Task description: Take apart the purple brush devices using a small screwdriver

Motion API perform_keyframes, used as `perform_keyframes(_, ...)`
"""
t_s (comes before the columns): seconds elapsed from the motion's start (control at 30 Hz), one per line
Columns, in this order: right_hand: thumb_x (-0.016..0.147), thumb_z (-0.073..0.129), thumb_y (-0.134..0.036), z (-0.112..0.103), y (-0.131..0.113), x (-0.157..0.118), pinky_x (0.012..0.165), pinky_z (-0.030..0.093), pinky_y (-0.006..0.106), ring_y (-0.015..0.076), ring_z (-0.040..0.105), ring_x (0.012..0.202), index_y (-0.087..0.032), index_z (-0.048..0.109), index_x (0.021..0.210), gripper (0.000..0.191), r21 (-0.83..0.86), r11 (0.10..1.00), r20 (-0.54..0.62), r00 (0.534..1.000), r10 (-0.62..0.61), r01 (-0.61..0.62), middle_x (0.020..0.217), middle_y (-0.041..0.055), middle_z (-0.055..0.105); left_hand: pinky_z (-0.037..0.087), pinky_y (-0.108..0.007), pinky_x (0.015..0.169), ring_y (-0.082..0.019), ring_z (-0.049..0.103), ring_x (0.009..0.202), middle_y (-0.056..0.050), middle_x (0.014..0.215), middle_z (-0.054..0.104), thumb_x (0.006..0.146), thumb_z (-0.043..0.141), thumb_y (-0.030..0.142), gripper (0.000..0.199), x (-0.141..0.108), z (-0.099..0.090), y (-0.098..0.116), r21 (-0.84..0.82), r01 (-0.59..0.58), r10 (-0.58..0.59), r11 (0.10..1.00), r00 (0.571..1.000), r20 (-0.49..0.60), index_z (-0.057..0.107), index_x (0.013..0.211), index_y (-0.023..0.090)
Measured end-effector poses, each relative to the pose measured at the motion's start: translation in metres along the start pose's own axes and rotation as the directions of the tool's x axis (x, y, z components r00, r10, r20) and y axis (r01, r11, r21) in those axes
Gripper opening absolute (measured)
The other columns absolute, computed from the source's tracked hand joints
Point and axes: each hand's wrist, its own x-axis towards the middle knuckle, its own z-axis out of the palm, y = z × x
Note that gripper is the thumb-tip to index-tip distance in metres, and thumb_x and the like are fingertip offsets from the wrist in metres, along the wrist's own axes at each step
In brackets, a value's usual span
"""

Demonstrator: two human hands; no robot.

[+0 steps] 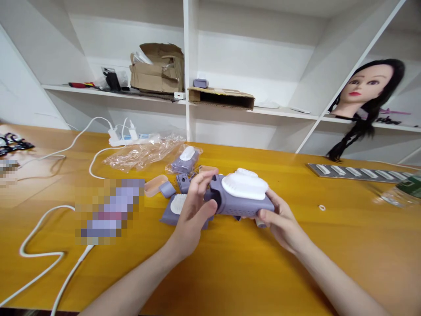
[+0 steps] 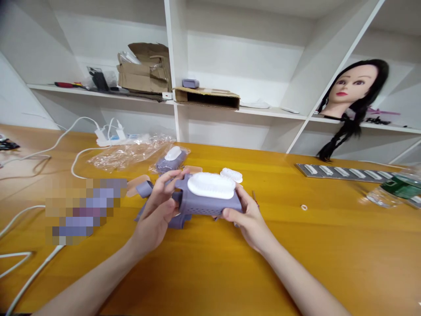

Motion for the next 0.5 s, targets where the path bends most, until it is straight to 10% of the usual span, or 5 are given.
perform_keyframes(0.27,0.073,0.055,-0.03,-0.0125,0.0063,0.0091,0.064,0.056,0.029,0.0186,0.069,0.069,-0.015,0.062,0.1,0.032,0.352,0.894,0.344,0.927,0.151,-0.277,0.085,0.007,0.071,0.05,-0.027,0.073,-0.011,0.061,0.075,-0.004,0.132,0.048,0.08,0.058,0.015,0.056,-0.007,0.0091,0.0033,0.112,-0.146,0.131,0.983,0.983,0.129,0.04,0.128,0.038)
perform_keyframes(0.5,0.074,0.057,-0.033,-0.0094,0.0048,0.0076,0.058,0.054,0.02,0.0162,0.07,0.065,-0.015,0.061,0.103,0.035,0.33,0.899,0.343,0.924,0.171,-0.289,0.081,0.0061,0.071,0.049,-0.03,0.071,-0.017,0.06,0.081,-0.007,0.126,0.052,0.082,0.055,0.029,0.048,-0.0072,0.0023,0.0017,-0.039,-0.039,0.045,0.998,0.988,0.148,0.046,0.128,0.029)
